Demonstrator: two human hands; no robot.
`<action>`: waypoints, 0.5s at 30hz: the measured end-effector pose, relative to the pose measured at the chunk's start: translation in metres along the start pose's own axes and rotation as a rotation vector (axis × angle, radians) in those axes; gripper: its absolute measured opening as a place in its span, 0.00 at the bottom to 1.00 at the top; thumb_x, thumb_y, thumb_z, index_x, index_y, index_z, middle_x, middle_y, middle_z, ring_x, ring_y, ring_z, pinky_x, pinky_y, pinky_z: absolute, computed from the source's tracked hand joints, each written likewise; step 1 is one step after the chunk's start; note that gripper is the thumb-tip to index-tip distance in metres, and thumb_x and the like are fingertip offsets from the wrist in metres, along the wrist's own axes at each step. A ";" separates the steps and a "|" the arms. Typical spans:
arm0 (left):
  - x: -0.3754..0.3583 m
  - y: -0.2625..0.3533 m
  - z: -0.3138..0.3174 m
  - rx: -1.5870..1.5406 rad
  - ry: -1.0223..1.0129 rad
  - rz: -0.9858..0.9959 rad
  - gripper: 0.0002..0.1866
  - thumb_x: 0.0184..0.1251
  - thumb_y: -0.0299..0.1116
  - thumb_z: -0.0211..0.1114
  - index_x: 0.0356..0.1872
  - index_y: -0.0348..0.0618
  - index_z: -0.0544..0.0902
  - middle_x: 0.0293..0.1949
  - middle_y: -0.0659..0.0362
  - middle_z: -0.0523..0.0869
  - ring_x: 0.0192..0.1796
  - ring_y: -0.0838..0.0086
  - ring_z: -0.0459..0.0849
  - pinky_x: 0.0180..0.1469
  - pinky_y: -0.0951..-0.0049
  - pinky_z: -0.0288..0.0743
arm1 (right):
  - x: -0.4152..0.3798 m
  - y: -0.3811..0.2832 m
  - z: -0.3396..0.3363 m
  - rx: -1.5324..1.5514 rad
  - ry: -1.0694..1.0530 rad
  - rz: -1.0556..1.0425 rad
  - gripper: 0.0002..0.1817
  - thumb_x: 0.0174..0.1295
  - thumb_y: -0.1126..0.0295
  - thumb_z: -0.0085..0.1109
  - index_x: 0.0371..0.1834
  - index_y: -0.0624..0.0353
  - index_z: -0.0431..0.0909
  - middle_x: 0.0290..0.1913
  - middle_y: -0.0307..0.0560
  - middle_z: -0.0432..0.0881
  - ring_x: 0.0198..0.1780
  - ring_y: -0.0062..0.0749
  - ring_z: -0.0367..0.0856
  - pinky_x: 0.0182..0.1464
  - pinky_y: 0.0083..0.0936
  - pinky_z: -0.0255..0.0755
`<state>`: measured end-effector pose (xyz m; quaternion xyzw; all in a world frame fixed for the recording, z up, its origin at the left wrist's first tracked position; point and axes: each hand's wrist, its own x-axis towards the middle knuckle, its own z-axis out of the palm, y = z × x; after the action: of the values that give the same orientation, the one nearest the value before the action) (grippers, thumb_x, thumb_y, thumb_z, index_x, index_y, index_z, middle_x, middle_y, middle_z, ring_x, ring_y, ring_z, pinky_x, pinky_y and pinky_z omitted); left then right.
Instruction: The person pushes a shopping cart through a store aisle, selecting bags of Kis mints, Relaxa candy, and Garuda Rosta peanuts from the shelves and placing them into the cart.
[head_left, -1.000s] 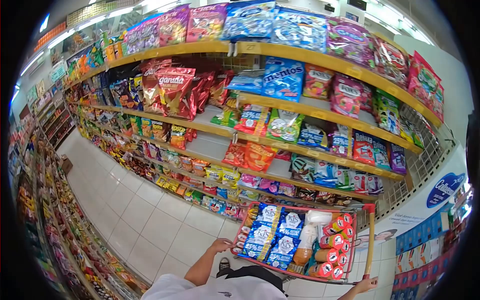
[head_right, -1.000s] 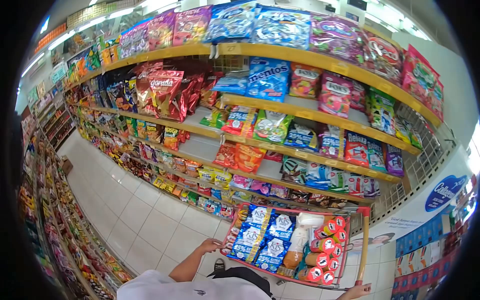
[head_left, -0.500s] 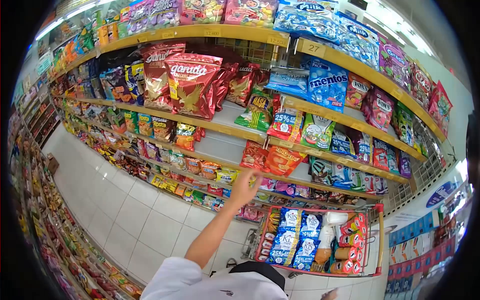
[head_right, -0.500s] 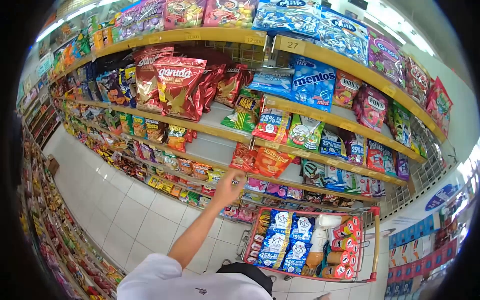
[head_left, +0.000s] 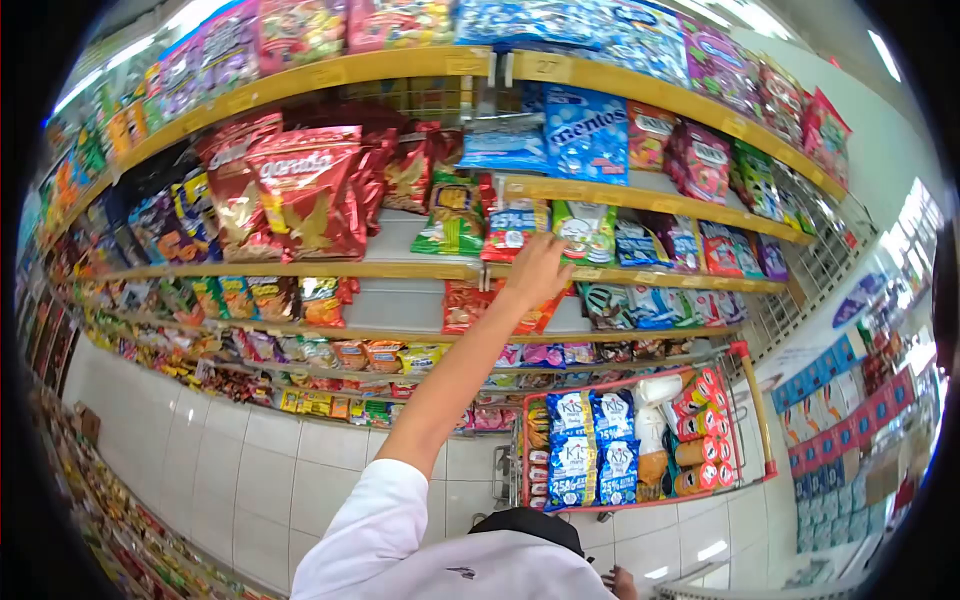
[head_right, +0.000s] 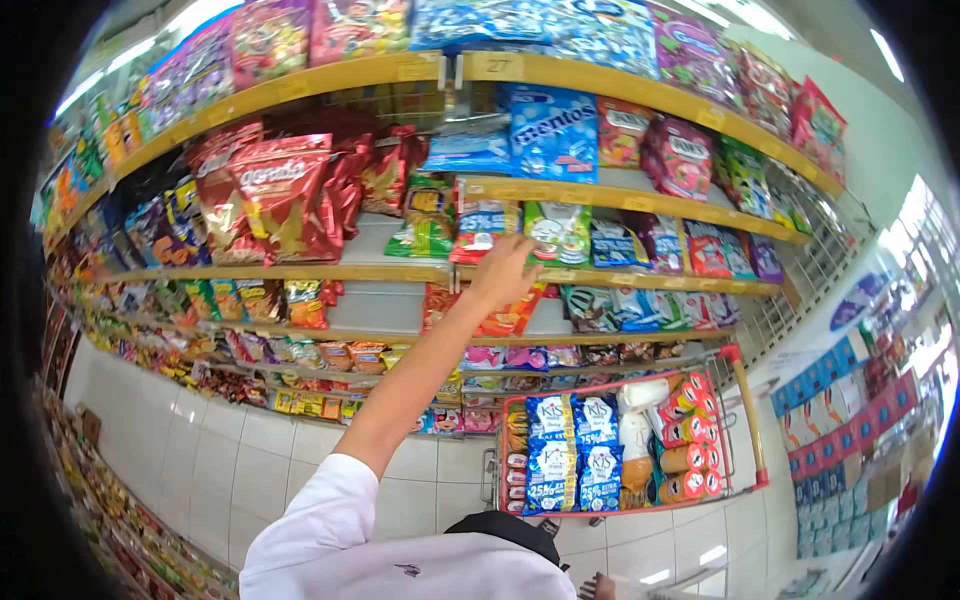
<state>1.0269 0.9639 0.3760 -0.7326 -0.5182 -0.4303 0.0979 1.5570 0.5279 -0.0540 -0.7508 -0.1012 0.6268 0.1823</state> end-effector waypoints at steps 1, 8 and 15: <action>0.008 0.006 0.008 0.062 -0.003 -0.084 0.22 0.61 0.38 0.65 0.53 0.36 0.77 0.48 0.44 0.80 0.52 0.50 0.78 0.54 0.56 0.74 | -0.005 0.002 0.004 0.066 0.088 0.015 0.25 0.68 0.55 0.48 0.58 0.65 0.70 0.46 0.62 0.82 0.42 0.53 0.83 0.42 0.46 0.77; 0.055 0.018 0.034 0.149 -0.069 -0.512 0.39 0.54 0.48 0.70 0.58 0.28 0.67 0.45 0.37 0.83 0.47 0.44 0.84 0.47 0.52 0.80 | -0.021 -0.031 0.013 0.179 0.200 -0.154 0.23 0.67 0.58 0.48 0.56 0.65 0.69 0.44 0.60 0.82 0.39 0.50 0.84 0.35 0.44 0.80; 0.081 0.004 0.025 0.155 -0.317 -0.700 0.44 0.49 0.59 0.73 0.57 0.30 0.73 0.56 0.46 0.81 0.55 0.52 0.82 0.53 0.57 0.78 | -0.025 0.034 0.014 0.273 0.154 -0.015 0.22 0.68 0.58 0.49 0.57 0.65 0.68 0.44 0.60 0.82 0.39 0.50 0.84 0.36 0.44 0.80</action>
<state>1.0514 1.0319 0.4212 -0.5593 -0.7766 -0.2787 -0.0809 1.5355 0.4895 -0.0471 -0.7640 -0.0066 0.5740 0.2945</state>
